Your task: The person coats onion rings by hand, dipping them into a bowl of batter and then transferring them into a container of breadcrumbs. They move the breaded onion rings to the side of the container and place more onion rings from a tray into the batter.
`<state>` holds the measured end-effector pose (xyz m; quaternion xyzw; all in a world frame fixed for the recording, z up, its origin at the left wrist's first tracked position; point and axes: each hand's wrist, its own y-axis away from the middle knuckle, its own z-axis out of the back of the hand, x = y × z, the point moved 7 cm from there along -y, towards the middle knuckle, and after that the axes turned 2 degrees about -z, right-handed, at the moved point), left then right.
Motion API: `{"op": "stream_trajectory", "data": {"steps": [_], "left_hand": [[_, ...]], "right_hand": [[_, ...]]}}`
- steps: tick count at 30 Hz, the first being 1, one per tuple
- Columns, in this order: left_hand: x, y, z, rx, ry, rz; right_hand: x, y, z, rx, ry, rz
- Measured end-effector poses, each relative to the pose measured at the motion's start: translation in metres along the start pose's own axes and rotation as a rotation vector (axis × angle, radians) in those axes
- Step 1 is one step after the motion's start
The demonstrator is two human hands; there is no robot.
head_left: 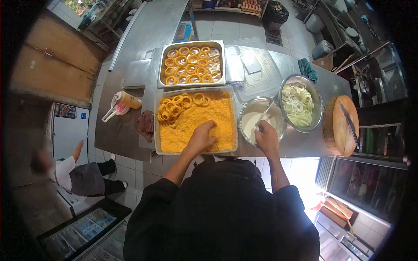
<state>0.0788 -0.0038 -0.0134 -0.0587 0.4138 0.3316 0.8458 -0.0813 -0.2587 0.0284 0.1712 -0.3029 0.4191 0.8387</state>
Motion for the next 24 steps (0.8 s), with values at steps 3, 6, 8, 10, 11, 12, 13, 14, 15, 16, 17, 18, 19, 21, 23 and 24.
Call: {"op": "stream_trajectory", "data": {"steps": [3,6,8,10,11,12,13,14,15,16,17,18,19,21,23,24], "left_hand": [[-0.036,-0.006,0.001,-0.063,0.044,0.009],[-0.054,-0.005,-0.009,-0.092,-0.328,-0.098],[-0.053,-0.005,-0.026,0.090,-0.371,-0.097],[-0.053,-0.006,-0.027,0.177,-0.333,-0.045],[-0.050,-0.005,-0.030,0.265,-0.292,0.007],[-0.044,-0.007,-0.031,0.264,-0.291,0.007],[-0.034,-0.010,-0.037,0.292,-0.194,-0.009],[-0.025,-0.011,-0.042,0.321,-0.096,-0.025],[-0.014,-0.011,-0.045,0.321,-0.096,-0.027],[-0.010,-0.013,-0.038,0.216,-0.022,-0.062],[-0.003,-0.013,-0.031,0.112,0.051,-0.094],[-0.001,-0.011,-0.022,0.112,0.051,-0.093],[-0.005,-0.011,-0.002,0.036,-0.011,-0.115],[-0.024,-0.002,0.021,-0.042,-0.072,-0.135],[-0.035,0.013,0.041,-0.123,-0.468,0.087],[-0.040,0.019,0.042,-0.123,-0.468,0.088]], "right_hand": [[0.002,0.000,-0.001,0.000,0.006,0.004],[0.003,-0.002,-0.001,0.003,0.026,0.002],[0.002,-0.001,0.000,0.009,0.045,-0.013],[0.006,0.000,0.001,0.006,0.023,-0.024],[0.005,0.000,-0.001,0.007,0.022,-0.023],[0.003,0.000,-0.002,0.003,0.019,-0.014],[0.003,-0.001,-0.001,-0.004,0.016,-0.005],[0.002,-0.001,0.000,-0.005,0.017,-0.005],[0.004,0.000,0.001,0.003,0.014,-0.021],[0.003,0.000,0.000,0.012,0.011,-0.037],[0.003,0.000,0.000,0.012,0.010,-0.038],[0.002,0.000,0.000,0.012,0.003,-0.040],[0.002,0.000,-0.001,0.013,-0.004,-0.043],[0.002,-0.001,-0.001,0.026,0.011,-0.052],[0.002,-0.001,-0.002,0.036,0.026,-0.058],[0.002,-0.001,-0.002,0.025,0.029,-0.038]]}}
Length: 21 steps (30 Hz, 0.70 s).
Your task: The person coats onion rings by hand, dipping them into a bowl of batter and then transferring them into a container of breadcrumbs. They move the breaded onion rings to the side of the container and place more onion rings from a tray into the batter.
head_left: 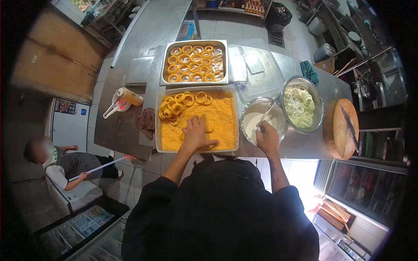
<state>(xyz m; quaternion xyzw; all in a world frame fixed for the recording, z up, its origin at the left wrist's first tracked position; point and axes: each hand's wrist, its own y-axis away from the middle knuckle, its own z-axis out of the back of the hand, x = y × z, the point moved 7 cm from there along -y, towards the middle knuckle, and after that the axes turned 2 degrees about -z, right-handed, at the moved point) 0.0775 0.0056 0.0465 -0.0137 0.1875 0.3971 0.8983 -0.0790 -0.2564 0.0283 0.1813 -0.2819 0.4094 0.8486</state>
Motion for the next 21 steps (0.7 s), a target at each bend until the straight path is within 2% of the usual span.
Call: {"op": "stream_trajectory", "data": {"steps": [2,5,9,11,12,14,15,17,21], "left_hand": [[0.006,0.010,-0.010,0.189,-0.054,0.152],[0.027,0.014,-0.034,0.146,0.023,0.183],[0.065,0.008,-0.063,0.184,0.121,0.256],[0.066,0.001,-0.060,-0.053,0.435,0.077],[0.063,-0.003,-0.056,-0.054,0.436,0.076],[0.047,-0.008,-0.044,-0.116,0.585,-0.044],[0.037,-0.004,-0.037,-0.116,0.586,-0.043],[0.013,0.005,-0.025,-0.134,0.158,-0.016],[-0.002,0.012,-0.031,-0.114,0.099,-0.020]], "right_hand": [[0.000,0.000,0.000,-0.012,0.002,0.022],[-0.003,-0.001,-0.002,0.008,0.000,0.003],[-0.004,-0.001,-0.003,-0.007,-0.004,0.015],[-0.003,-0.002,-0.002,-0.014,-0.001,0.027],[-0.002,-0.002,-0.001,-0.006,0.006,0.010],[0.000,-0.001,-0.001,0.005,0.013,-0.005],[0.002,0.000,0.000,0.012,0.006,-0.015],[0.001,-0.001,0.000,0.016,0.003,-0.023],[-0.001,-0.001,0.001,-0.028,0.032,0.033]]}}
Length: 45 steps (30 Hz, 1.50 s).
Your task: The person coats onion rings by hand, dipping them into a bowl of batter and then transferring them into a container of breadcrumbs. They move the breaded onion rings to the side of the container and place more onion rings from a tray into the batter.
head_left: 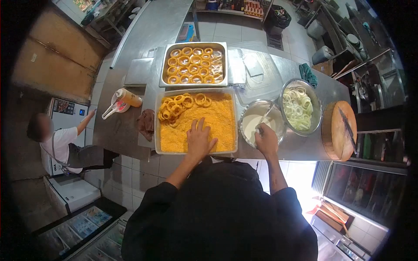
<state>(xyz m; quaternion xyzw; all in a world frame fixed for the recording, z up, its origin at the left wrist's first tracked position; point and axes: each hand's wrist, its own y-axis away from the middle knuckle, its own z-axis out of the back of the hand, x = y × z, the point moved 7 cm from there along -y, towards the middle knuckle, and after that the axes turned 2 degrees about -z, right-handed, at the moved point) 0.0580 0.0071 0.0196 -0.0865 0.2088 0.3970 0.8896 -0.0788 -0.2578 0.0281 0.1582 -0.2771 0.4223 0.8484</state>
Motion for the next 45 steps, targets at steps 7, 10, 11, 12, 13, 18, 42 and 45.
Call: {"op": "stream_trajectory", "data": {"steps": [7,10,11,12,13,18,42,45], "left_hand": [[0.008,0.001,-0.018,-0.034,-0.048,-0.061],[0.019,0.001,-0.026,0.050,0.090,-0.021],[0.024,-0.001,-0.032,0.120,0.204,0.023],[0.028,-0.004,-0.031,0.123,0.205,0.022],[0.034,-0.006,-0.029,0.116,0.302,0.047],[0.022,0.000,0.022,0.143,0.119,0.193],[0.014,0.012,-0.020,-0.015,0.180,0.008],[0.013,0.011,-0.020,0.007,0.165,0.033]], "right_hand": [[-0.001,0.000,-0.003,0.020,-0.028,-0.024],[-0.001,-0.001,-0.003,0.020,-0.024,-0.022],[-0.002,-0.001,-0.003,0.019,-0.023,-0.024],[-0.002,-0.001,-0.003,0.020,-0.019,-0.026],[-0.002,0.000,-0.003,0.021,-0.017,-0.029],[0.000,-0.001,-0.002,0.037,-0.010,-0.036],[0.000,-0.001,-0.002,0.028,0.014,-0.046],[0.001,-0.001,-0.001,0.027,0.026,-0.050]]}}
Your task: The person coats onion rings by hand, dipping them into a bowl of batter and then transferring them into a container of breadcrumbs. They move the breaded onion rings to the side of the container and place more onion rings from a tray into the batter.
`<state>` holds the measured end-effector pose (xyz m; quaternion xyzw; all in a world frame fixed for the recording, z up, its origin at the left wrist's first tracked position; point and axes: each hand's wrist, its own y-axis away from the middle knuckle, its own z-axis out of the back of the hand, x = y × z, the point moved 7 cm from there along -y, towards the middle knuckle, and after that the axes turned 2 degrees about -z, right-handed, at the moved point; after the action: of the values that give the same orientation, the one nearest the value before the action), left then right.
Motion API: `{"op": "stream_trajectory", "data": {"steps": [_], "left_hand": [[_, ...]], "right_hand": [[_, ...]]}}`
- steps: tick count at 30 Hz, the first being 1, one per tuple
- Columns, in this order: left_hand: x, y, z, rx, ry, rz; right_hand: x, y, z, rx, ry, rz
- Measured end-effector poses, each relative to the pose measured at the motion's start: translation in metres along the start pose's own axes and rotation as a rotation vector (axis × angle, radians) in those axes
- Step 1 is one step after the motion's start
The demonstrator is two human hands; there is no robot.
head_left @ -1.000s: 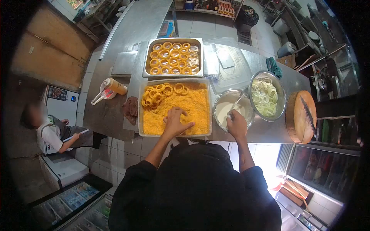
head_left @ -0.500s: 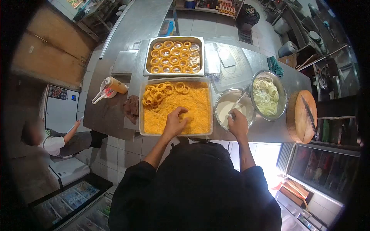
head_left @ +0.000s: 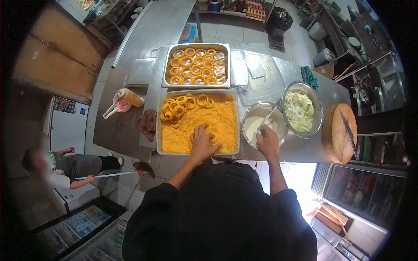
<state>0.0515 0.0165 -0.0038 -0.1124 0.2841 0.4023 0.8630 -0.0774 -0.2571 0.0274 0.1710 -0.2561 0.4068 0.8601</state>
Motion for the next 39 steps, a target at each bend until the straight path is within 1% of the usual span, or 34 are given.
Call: {"op": "stream_trajectory", "data": {"steps": [2,3,5,6,7,8,9,11,12,13,14,15,16,17,19,21,22,26,28,29,32,34,36,38,39], "left_hand": [[0.004,-0.005,-0.003,-0.005,0.015,-0.007],[0.005,-0.008,-0.003,0.002,0.018,-0.009],[0.022,-0.022,-0.005,0.064,0.320,0.175],[0.028,-0.029,-0.007,0.073,0.322,0.171],[0.040,-0.037,-0.007,0.027,0.496,0.204],[0.053,-0.043,-0.007,-0.023,0.669,0.241],[0.058,-0.050,0.003,-0.020,0.667,0.243],[0.051,-0.064,0.045,-0.177,0.374,0.093],[0.051,-0.071,0.055,-0.174,0.374,0.094],[0.049,-0.076,0.070,-0.237,0.250,0.071],[0.045,-0.077,0.082,-0.299,0.125,0.046],[0.040,-0.076,0.087,-0.298,0.126,0.045],[0.031,-0.073,0.094,-0.323,-0.043,0.041],[0.024,-0.069,0.098,-0.347,-0.211,0.037],[0.022,-0.062,0.091,-0.351,-0.201,0.025],[0.022,-0.052,0.082,-0.357,-0.193,0.015],[0.023,-0.047,0.074,-0.324,-0.170,0.023],[0.028,-0.023,0.051,-0.254,-0.100,0.026],[0.031,-0.013,0.043,-0.242,-0.087,0.034],[0.035,-0.008,0.040,-0.230,-0.075,0.044],[0.040,0.005,0.034,-0.246,-0.104,0.073],[0.037,0.012,0.035,-0.263,-0.097,0.075],[0.035,0.015,0.035,-0.283,-0.088,0.077],[0.032,0.016,0.036,-0.328,-0.090,0.036],[0.033,0.016,0.035,-0.329,-0.090,0.039]], "right_hand": [[0.000,0.000,0.000,-0.010,0.015,-0.004],[0.002,0.001,0.002,-0.009,-0.036,-0.002],[-0.004,-0.001,0.004,-0.014,-0.082,-0.011],[-0.007,-0.003,0.004,-0.035,-0.136,0.025],[-0.008,-0.005,0.006,-0.056,-0.191,0.063],[-0.012,-0.007,0.007,-0.056,-0.191,0.059],[-0.013,-0.009,0.011,-0.086,-0.193,0.058],[-0.016,-0.011,0.019,-0.115,-0.192,0.053],[-0.016,-0.012,0.022,-0.087,-0.120,0.082],[-0.017,-0.013,0.021,-0.058,-0.048,0.111],[-0.021,-0.014,0.021,-0.058,-0.049,0.109],[-0.022,-0.015,0.013,0.016,0.072,0.124],[-0.025,-0.015,0.006,0.090,0.194,0.139],[-0.027,-0.014,0.004,0.090,0.195,0.138],[-0.020,-0.011,0.003,0.092,0.247,0.062],[-0.013,-0.013,0.000,0.082,0.284,0.045],[-0.012,-0.014,0.000,0.071,0.323,0.027],[-0.005,-0.015,-0.003,0.065,0.370,0.102],[-0.006,-0.017,-0.004,0.135,0.331,0.117],[-0.006,-0.016,-0.002,0.137,0.332,0.119],[-0.004,-0.017,0.009,0.127,0.249,0.140],[-0.007,-0.018,0.021,0.044,-0.008,0.058],[-0.008,-0.013,0.016,0.040,-0.025,0.096],[-0.011,-0.011,0.016,0.035,-0.042,0.135],[-0.014,-0.010,0.004,0.232,-0.073,0.109]]}}
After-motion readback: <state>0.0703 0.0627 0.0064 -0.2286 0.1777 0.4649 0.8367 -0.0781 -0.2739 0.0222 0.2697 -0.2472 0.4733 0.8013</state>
